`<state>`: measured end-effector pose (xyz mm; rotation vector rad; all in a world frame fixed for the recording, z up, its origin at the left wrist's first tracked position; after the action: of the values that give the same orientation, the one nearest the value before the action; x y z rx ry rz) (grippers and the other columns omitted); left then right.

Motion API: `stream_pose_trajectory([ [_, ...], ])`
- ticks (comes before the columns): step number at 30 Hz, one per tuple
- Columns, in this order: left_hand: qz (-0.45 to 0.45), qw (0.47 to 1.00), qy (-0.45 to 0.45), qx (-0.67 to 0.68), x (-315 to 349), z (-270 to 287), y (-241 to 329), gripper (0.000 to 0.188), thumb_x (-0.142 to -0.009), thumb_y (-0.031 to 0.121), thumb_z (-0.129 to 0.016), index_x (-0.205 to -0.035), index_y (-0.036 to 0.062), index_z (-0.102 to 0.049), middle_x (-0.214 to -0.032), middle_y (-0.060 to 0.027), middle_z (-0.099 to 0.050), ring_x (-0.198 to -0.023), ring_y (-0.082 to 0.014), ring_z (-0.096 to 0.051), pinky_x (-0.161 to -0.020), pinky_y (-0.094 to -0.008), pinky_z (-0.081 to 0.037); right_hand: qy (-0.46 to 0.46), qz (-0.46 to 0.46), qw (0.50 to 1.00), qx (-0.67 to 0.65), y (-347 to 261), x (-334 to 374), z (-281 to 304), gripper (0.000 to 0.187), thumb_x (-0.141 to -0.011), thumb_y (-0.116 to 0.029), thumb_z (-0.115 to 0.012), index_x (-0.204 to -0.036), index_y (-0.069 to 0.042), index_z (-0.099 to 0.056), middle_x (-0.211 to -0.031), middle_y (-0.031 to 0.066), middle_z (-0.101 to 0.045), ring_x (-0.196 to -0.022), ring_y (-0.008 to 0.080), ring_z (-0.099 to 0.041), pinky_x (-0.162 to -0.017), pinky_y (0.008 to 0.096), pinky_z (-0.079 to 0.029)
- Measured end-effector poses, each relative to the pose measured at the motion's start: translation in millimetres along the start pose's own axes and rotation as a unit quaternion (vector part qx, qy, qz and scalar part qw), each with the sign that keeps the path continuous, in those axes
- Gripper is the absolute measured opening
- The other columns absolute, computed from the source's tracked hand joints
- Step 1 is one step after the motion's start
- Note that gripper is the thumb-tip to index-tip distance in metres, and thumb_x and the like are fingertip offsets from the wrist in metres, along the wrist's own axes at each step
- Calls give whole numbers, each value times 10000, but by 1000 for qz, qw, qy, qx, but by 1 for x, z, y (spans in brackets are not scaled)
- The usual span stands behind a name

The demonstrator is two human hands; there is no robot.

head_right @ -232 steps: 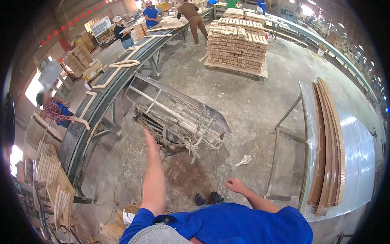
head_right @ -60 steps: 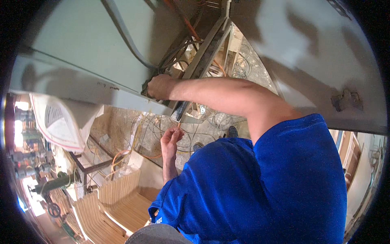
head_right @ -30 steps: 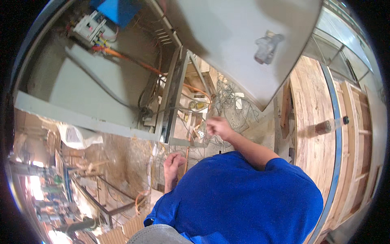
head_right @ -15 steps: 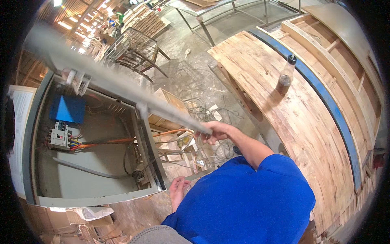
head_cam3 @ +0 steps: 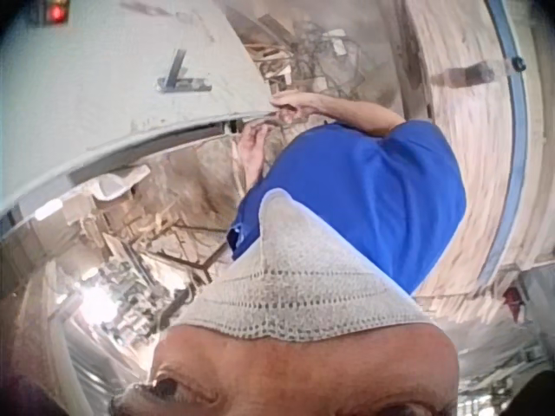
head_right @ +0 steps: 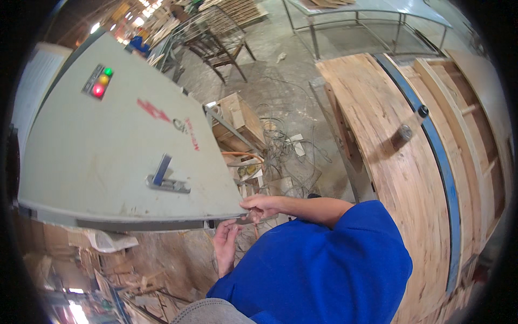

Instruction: The person handles electrical wires and plugs, repeatedly plugging and unplugging a power strip and connecting cables to a machine's control panel. The worker also moves a metal rack and adjusts the position of the power strip on the floor.

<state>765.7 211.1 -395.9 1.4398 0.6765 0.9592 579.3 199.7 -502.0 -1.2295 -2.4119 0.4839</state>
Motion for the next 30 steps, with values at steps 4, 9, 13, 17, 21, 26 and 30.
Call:
stream_pose_trajectory([
  [4,-23,998,23,-62,4,13,-3,243,-998,50,-619,-1220,-48,-615,-1072,-91,-705,-1007,-136,-651,-906,-272,-511,-87,21,993,-79,7,0,42,408,-959,-306,-678,-1258,-54,-561,-994,142,-693,-790,219,-684,-599,341,-549],
  [9,-82,996,39,-17,-15,22,-10,174,-978,66,-651,-1131,-16,-656,-975,-32,-699,-912,-83,-632,-811,-245,-511,48,81,990,-105,-20,52,44,413,-896,-369,-653,-1140,-39,-608,-803,66,-570,-672,172,-526,-627,333,-454],
  [13,-79,996,41,-15,-19,31,-17,204,-987,54,-633,-1175,-22,-643,-1004,-41,-688,-922,-97,-637,-840,-253,-515,87,143,980,-110,-33,80,60,339,-923,-344,-584,-1059,-37,-630,-733,33,-500,-620,143,-450,-597,285,-378],
  [17,-72,995,56,-42,-10,33,-21,203,-982,39,-636,-1176,-19,-645,-1008,-39,-689,-929,-96,-638,-845,-252,-515,97,216,966,-99,-52,98,56,344,-949,-359,-541,-1035,-38,-630,-726,13,-486,-603,129,-416,-582,290,-356],
  [21,-55,996,60,-34,-12,37,-29,204,-983,44,-646,-1180,-11,-650,-1030,-39,-689,-947,-94,-637,-849,-257,-518,92,276,951,-107,-56,102,63,323,-969,-351,-526,-1027,-51,-630,-754,4,-501,-617,125,-438,-583,300,-359],
  [26,-46,994,95,-39,-10,40,-20,196,-979,111,-671,-1151,18,-666,-987,-67,-716,-914,-125,-679,-829,-285,-546,274,205,940,3,-40,66,69,280,-984,-330,-576,-953,-57,-629,-769,5,-519,-654,136,-477,-598,301,-388],
  [30,-47,989,115,-75,-3,38,-15,193,-970,98,-672,-1139,6,-673,-998,-75,-720,-948,-132,-684,-851,-298,-552,191,211,867,409,-64,-14,-10,165,-980,-196,-662,-950,-35,-654,-774,16,-599,-669,120,-552,-600,282,-434],
])
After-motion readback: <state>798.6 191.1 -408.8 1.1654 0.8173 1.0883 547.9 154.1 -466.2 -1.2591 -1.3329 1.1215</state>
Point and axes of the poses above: each hand's wrist, its own x-axis away from the middle knuckle, its own z-axis out of the back of the hand, y = z × x, the point moved 3 cm from there along -x, towards the middle knuckle
